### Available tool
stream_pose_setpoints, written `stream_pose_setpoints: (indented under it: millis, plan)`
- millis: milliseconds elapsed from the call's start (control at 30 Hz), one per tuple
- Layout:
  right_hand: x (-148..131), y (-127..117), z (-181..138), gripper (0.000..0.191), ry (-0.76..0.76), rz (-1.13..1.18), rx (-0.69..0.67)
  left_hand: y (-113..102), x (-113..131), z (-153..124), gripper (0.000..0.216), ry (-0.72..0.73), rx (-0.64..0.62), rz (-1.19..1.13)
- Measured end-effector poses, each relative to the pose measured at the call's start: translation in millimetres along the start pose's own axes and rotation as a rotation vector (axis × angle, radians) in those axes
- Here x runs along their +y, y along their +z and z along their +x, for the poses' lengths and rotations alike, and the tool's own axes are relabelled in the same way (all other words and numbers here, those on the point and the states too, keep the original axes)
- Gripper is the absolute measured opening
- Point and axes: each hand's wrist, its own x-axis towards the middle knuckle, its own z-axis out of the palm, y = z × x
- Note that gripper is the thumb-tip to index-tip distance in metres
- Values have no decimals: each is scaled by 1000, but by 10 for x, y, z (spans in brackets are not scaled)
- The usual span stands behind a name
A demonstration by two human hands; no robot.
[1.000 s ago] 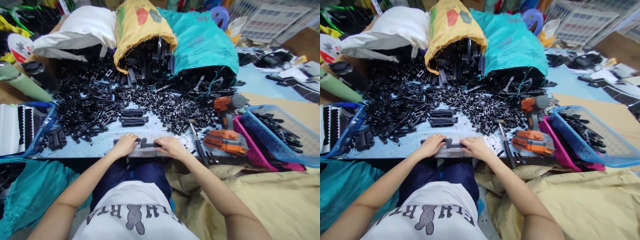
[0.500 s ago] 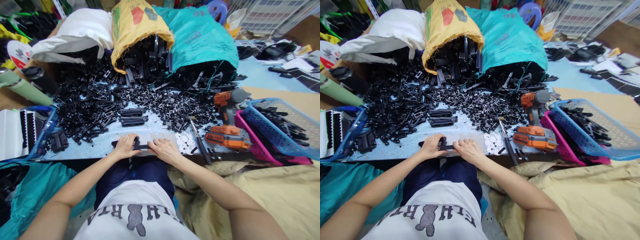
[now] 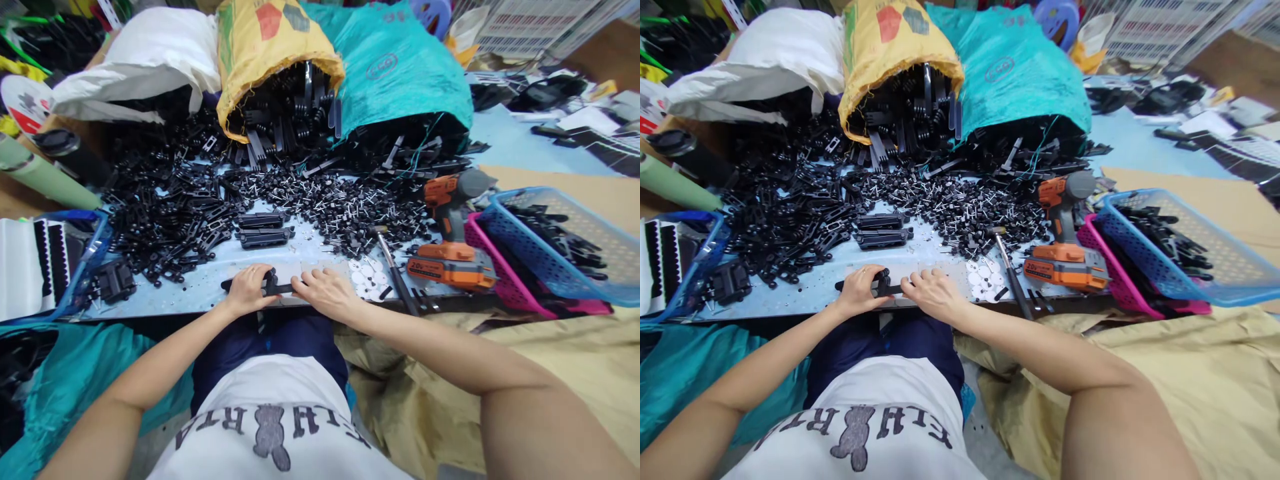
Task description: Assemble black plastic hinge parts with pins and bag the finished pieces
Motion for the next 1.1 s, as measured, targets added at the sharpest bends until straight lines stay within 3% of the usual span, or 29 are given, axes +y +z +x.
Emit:
stream_pose_setpoints:
  millis: [267, 500, 667, 833, 933, 1033, 1100]
  plan:
    - [71, 0, 69, 30, -28, -47, -10, 14, 24, 19, 40, -4, -12, -70]
    - [41, -17, 78, 30, 2, -41, 48, 4, 21, 17, 42, 14, 29, 0]
    - [44, 32, 74, 31, -7, -16, 45, 16, 2, 28, 44, 17, -15, 35]
    - [83, 315, 27, 36, 59, 19, 113, -4, 62, 68, 47, -4, -158, 126]
    - [160, 564, -50, 40, 73, 93, 155, 62, 208, 332, 56, 64, -217, 141]
    - [224, 753, -160, 41, 92, 143, 195, 287, 408, 864, 37, 154, -201, 181]
    - [260, 811, -236, 40, 87, 163, 210, 492, 523, 1264, 36, 196, -270, 238]
